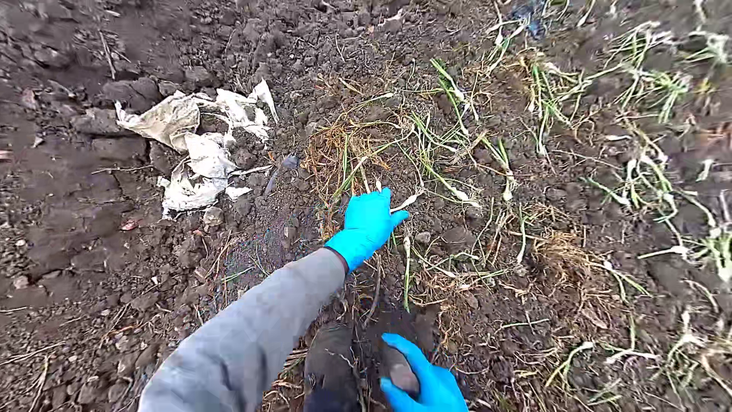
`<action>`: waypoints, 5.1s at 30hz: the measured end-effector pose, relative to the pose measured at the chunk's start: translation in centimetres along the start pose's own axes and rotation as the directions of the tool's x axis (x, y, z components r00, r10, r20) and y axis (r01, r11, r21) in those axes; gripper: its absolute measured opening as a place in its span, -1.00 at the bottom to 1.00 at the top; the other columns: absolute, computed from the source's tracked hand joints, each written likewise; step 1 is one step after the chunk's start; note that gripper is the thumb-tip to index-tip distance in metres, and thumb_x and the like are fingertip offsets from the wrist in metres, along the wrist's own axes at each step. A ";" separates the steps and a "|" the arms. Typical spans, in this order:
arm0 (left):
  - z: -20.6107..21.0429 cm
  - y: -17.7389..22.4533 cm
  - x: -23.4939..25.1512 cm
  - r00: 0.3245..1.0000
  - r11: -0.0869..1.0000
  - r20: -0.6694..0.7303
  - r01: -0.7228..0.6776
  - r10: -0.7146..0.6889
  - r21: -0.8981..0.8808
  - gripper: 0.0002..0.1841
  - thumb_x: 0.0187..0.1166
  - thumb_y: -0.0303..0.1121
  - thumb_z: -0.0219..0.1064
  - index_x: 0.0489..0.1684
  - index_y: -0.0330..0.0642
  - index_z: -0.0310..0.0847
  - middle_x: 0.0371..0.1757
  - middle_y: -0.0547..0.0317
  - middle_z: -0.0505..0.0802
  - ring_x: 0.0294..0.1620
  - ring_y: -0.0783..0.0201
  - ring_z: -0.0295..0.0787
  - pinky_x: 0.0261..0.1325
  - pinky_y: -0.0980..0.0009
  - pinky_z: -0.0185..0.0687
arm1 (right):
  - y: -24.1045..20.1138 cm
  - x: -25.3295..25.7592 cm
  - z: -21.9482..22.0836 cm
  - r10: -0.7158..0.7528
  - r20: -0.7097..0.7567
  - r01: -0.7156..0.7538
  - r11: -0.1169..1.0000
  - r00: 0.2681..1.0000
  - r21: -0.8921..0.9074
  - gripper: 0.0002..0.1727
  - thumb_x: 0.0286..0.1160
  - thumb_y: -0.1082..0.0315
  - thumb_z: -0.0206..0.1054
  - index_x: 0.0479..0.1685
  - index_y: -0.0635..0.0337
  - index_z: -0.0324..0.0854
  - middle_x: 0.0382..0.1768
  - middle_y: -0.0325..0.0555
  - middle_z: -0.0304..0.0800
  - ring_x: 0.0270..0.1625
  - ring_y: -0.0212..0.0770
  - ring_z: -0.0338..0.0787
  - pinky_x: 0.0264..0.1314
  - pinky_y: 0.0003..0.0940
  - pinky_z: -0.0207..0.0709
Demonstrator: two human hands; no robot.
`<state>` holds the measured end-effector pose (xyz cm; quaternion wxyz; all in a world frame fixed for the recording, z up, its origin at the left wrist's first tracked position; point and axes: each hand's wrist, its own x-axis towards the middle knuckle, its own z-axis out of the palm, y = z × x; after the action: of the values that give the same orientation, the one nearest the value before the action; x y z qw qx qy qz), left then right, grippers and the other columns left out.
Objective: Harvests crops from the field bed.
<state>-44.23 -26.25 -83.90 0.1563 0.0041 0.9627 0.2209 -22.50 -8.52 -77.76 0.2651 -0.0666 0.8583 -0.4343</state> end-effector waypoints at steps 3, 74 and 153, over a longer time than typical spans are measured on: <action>1.3 1.7 2.0 0.962 0.966 0.094 0.256 -0.258 0.027 -0.34 0.65 0.19 0.30 0.31 -0.31 0.61 0.07 -0.22 0.88 0.21 -0.20 0.82 0.40 -0.23 0.53 | 4.6 -0.6 3.9 0.235 0.067 -0.226 0.967 0.970 -0.121 -0.30 0.48 -0.18 0.39 0.57 -0.03 0.58 -0.30 0.00 0.93 -0.26 0.06 0.92 -0.16 0.22 0.71; 2.8 -7.1 -16.4 0.946 0.945 0.144 0.261 -0.291 0.196 -0.68 0.80 -0.18 0.19 0.24 -0.03 0.84 0.10 -0.01 0.93 0.16 -0.09 0.87 0.34 -0.23 0.59 | 6.5 -1.8 -3.4 -0.011 0.096 0.027 0.987 0.995 -0.156 -0.38 0.55 -0.27 0.24 0.37 -0.06 0.71 -0.38 -0.20 0.90 -0.39 -0.22 0.86 -0.41 -0.07 0.69; 11.8 16.6 -7.0 0.899 0.980 0.411 0.080 -0.151 0.185 -0.50 0.68 0.11 0.24 -0.28 -0.20 0.79 -0.17 -0.15 0.87 -0.01 -0.18 0.85 -0.06 -0.28 0.67 | 10.8 -10.0 -17.1 0.056 -0.399 0.169 0.845 0.915 0.508 -0.37 0.60 -0.41 0.12 0.25 -0.18 0.75 -0.65 -0.46 0.53 -0.75 -0.55 0.32 -0.76 -0.60 0.26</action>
<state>-34.97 -6.78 -84.77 0.3730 0.0075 0.9193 0.1254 -21.52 13.72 -74.00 0.0794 0.0736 0.7373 -0.6669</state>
